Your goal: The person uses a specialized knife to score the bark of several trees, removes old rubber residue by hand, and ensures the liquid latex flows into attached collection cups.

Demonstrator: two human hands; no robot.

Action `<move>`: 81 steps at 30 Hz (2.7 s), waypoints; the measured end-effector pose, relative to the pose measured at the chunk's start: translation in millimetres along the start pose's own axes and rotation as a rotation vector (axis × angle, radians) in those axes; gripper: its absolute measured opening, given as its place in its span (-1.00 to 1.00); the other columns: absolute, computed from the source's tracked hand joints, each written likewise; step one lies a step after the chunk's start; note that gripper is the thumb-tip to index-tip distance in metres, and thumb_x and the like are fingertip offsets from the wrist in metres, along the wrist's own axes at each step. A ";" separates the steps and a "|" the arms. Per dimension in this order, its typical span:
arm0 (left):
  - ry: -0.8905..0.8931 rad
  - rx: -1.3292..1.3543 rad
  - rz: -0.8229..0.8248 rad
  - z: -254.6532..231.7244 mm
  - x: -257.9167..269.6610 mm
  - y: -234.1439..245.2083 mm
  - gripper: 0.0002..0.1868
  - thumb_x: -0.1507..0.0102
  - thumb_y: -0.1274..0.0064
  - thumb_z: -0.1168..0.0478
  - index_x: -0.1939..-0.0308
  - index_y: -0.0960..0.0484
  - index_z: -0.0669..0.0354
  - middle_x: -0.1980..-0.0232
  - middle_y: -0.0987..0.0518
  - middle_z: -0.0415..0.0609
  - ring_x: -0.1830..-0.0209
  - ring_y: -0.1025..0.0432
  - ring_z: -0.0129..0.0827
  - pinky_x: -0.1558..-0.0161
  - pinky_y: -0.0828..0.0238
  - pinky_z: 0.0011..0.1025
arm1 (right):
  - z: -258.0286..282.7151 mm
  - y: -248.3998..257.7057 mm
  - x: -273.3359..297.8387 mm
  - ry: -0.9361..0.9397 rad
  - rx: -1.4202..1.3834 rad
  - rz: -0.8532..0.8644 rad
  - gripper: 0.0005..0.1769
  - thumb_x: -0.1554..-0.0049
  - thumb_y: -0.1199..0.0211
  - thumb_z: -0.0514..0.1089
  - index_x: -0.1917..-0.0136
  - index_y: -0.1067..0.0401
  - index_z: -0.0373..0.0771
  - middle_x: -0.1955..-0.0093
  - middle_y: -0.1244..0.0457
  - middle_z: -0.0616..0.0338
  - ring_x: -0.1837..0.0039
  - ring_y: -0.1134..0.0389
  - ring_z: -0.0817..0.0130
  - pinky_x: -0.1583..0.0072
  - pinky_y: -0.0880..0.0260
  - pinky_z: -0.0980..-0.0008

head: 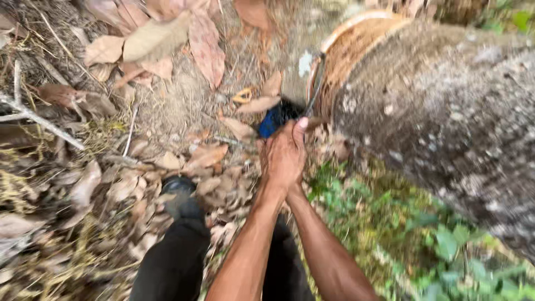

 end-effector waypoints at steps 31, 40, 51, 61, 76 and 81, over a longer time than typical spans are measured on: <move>0.011 0.333 -0.199 54.4 67.4 -131.2 -0.36 -0.50 0.51 -0.12 0.12 -0.66 0.22 0.59 -0.51 0.05 0.73 -0.36 -0.13 0.70 -0.27 -0.22 | -56.6 101.9 12.7 -0.501 -1.506 0.232 -0.58 -0.42 0.13 0.19 -0.04 -0.27 -0.18 0.19 -0.07 0.34 0.20 -0.09 0.51 0.19 -0.29 0.51; -0.009 0.272 -0.339 43.0 62.6 -93.9 -0.31 -0.44 0.50 -0.19 -0.01 -0.65 0.25 0.47 -0.66 0.14 0.60 -0.56 -0.05 0.45 -0.40 -0.11 | -68.3 95.8 -31.5 -0.422 -1.430 0.170 -0.71 -0.39 0.08 0.07 -0.09 -0.25 -0.18 0.10 -0.08 0.25 0.15 -0.11 0.46 0.12 -0.33 0.51; 0.021 0.272 -0.314 63.0 61.0 -156.0 -0.45 -0.48 0.44 -0.06 0.07 -0.59 0.25 0.64 -0.48 -0.11 0.80 -0.31 -0.33 0.78 -0.12 -0.31 | -88.5 90.7 -4.3 -0.299 -1.816 0.388 -0.71 -0.56 0.01 -0.09 0.03 -0.22 -0.21 0.16 -0.06 0.32 0.10 -0.11 0.49 0.04 -0.32 0.51; -0.126 0.478 -0.521 66.2 77.6 -152.4 -0.35 -0.50 0.39 -0.10 -0.24 -0.52 0.45 0.34 -0.60 0.07 0.64 -0.46 -0.44 0.81 -0.36 -0.52 | -179.1 64.8 25.2 -0.369 -0.827 0.313 -0.70 -0.44 0.07 0.06 -0.11 -0.32 -0.18 0.15 -0.12 0.30 0.14 -0.15 0.49 0.12 -0.37 0.47; 0.026 0.445 -0.279 77.8 78.1 -199.9 -0.43 -0.53 0.43 -0.11 -0.08 -0.62 0.21 0.54 -0.46 -0.14 0.71 -0.27 -0.46 0.67 -0.14 -0.40 | -140.9 111.9 23.5 -0.493 -1.049 0.221 -0.73 -0.37 0.05 0.07 -0.08 -0.29 -0.15 0.19 -0.13 0.34 0.22 -0.16 0.53 0.21 -0.34 0.55; 0.116 0.513 -0.219 73.0 91.0 -215.2 -0.45 -0.49 0.47 -0.08 -0.20 -0.53 0.20 0.51 -0.48 -0.11 0.75 -0.26 -0.41 0.75 -0.17 -0.37 | -148.0 124.6 32.9 -0.472 -1.166 0.220 -0.67 -0.44 -0.01 0.10 -0.10 -0.34 -0.20 0.22 -0.13 0.36 0.24 -0.17 0.55 0.24 -0.31 0.56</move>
Point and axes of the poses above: each hand's wrist, its own x-axis away from the middle knuckle, its own y-axis out of the back of the hand, z = x × y, the point moved 9 cm from there along -x, towards the middle knuckle
